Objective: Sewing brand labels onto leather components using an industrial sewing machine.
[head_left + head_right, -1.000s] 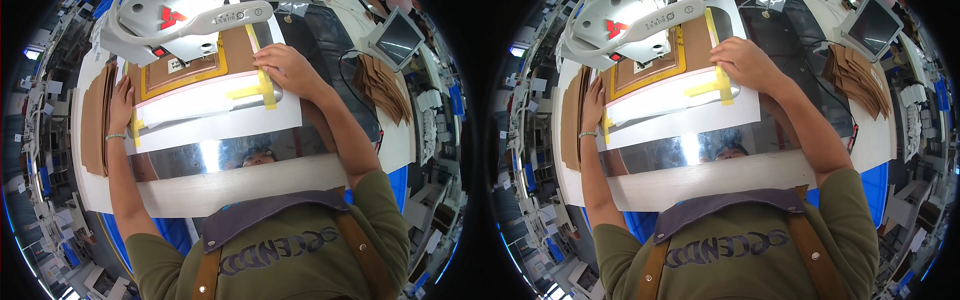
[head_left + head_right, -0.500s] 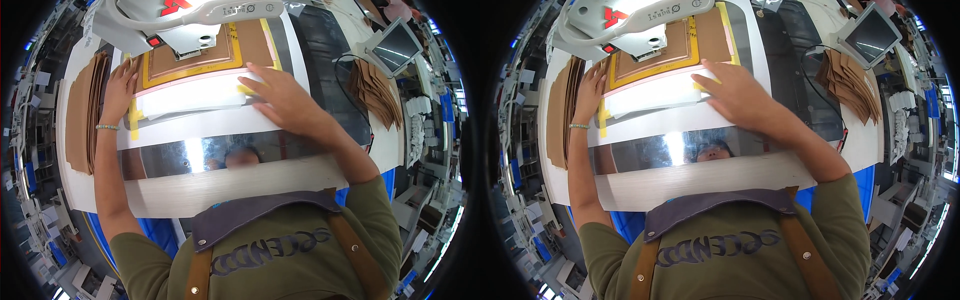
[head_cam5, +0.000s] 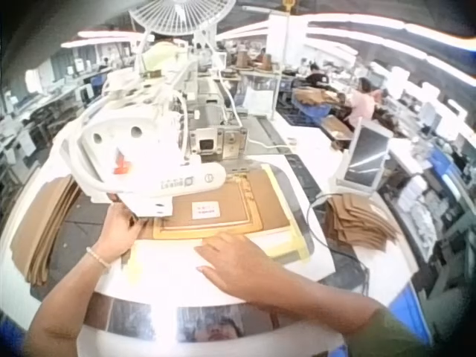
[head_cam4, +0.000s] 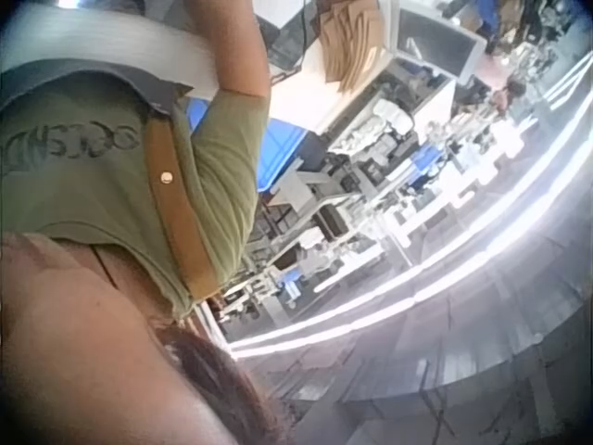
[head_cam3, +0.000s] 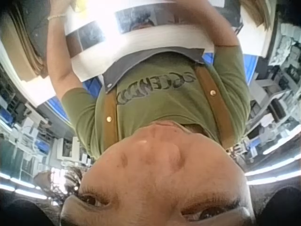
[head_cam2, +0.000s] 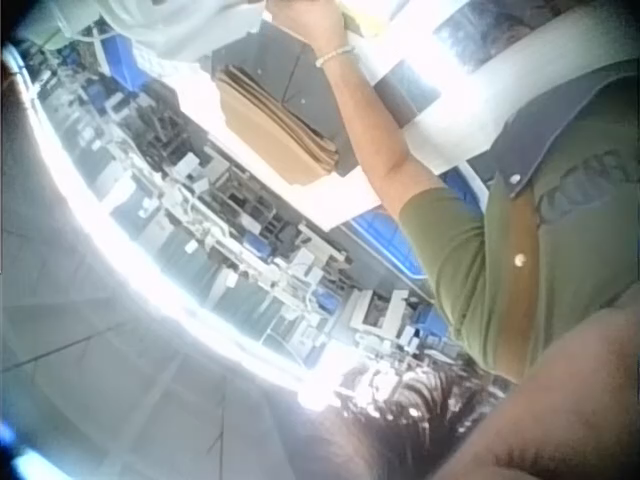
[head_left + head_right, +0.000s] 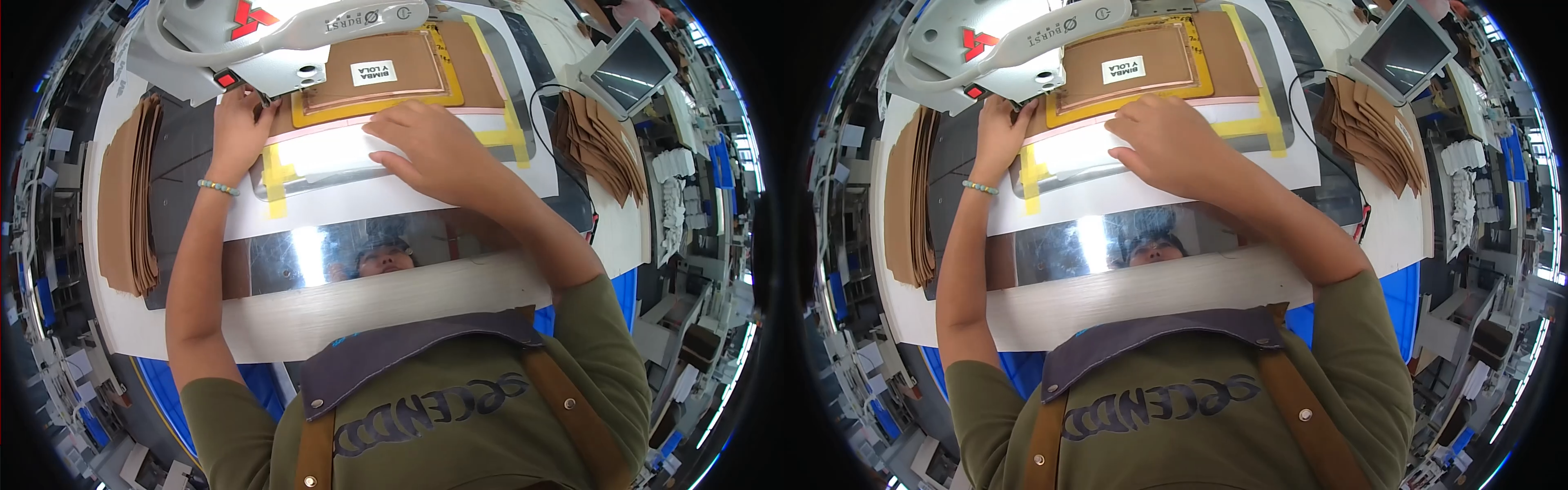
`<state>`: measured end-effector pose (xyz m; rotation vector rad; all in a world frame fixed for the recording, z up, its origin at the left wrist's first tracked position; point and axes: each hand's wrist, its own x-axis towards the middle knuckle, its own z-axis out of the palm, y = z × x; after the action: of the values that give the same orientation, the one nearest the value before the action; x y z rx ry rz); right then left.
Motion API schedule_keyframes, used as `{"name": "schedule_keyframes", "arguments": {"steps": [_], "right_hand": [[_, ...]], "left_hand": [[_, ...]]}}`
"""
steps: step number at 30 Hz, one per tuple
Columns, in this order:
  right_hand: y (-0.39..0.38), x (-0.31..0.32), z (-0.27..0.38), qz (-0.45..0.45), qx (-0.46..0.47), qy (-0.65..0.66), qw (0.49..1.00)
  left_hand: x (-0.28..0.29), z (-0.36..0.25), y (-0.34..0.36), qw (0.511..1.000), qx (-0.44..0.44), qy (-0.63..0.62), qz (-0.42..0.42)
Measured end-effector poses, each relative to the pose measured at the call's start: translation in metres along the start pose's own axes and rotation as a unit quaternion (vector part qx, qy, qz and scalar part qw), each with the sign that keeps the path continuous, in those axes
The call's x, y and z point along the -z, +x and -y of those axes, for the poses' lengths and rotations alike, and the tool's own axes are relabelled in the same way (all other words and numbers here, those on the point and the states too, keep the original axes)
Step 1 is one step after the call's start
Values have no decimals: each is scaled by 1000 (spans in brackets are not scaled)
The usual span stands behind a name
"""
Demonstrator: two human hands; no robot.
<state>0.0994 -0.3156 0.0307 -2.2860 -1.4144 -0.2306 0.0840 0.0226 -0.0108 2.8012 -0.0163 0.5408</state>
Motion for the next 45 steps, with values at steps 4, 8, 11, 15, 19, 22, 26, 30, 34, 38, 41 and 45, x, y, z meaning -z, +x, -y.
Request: {"name": "schedule_keyframes", "arguments": {"steps": [4, 8, 11, 15, 19, 22, 26, 30, 34, 38, 41, 45], "right_hand": [[11, -29, -9, -29, 19, 22, 999], [7, -38, -16, -56, 7, 65, 996], [7, -40, -18, -73, 14, 79, 994], [11, -41, -13, -66, 8, 67, 996], [12, -42, -14, -60, 12, 90, 994], [13, -44, -16, -59, 26, 98, 993], [13, -39, -12, -32, 7, 127, 991], [13, -32, -4, -26, -33, 174, 984], [14, -34, 0, -20, -61, 187, 980], [14, -34, 4, -4, -52, 168, 984], [15, -33, 14, 0, -60, 164, 985], [15, -33, -1, 14, -85, 215, 973]], "left_hand": [[-25, -5, 0, 997, -21, -26, -64], [-13, -2, -1, 997, 43, -42, 47], [9, 10, 4, 998, 13, -10, 56], [51, 61, -18, 998, 65, 6, -3], [94, 88, -54, 962, 208, -92, -154], [136, 76, -87, 873, 197, -339, -290], [199, 70, -154, 831, 179, -406, -335], [273, 52, -245, 805, 245, -357, -406], [295, 77, -405, 754, 346, -298, -473], [259, 47, -561, 652, 481, -266, -522], [210, 26, -675, 561, 558, -261, -553], [200, 0, -800, 578, 788, -14, -211]]}}
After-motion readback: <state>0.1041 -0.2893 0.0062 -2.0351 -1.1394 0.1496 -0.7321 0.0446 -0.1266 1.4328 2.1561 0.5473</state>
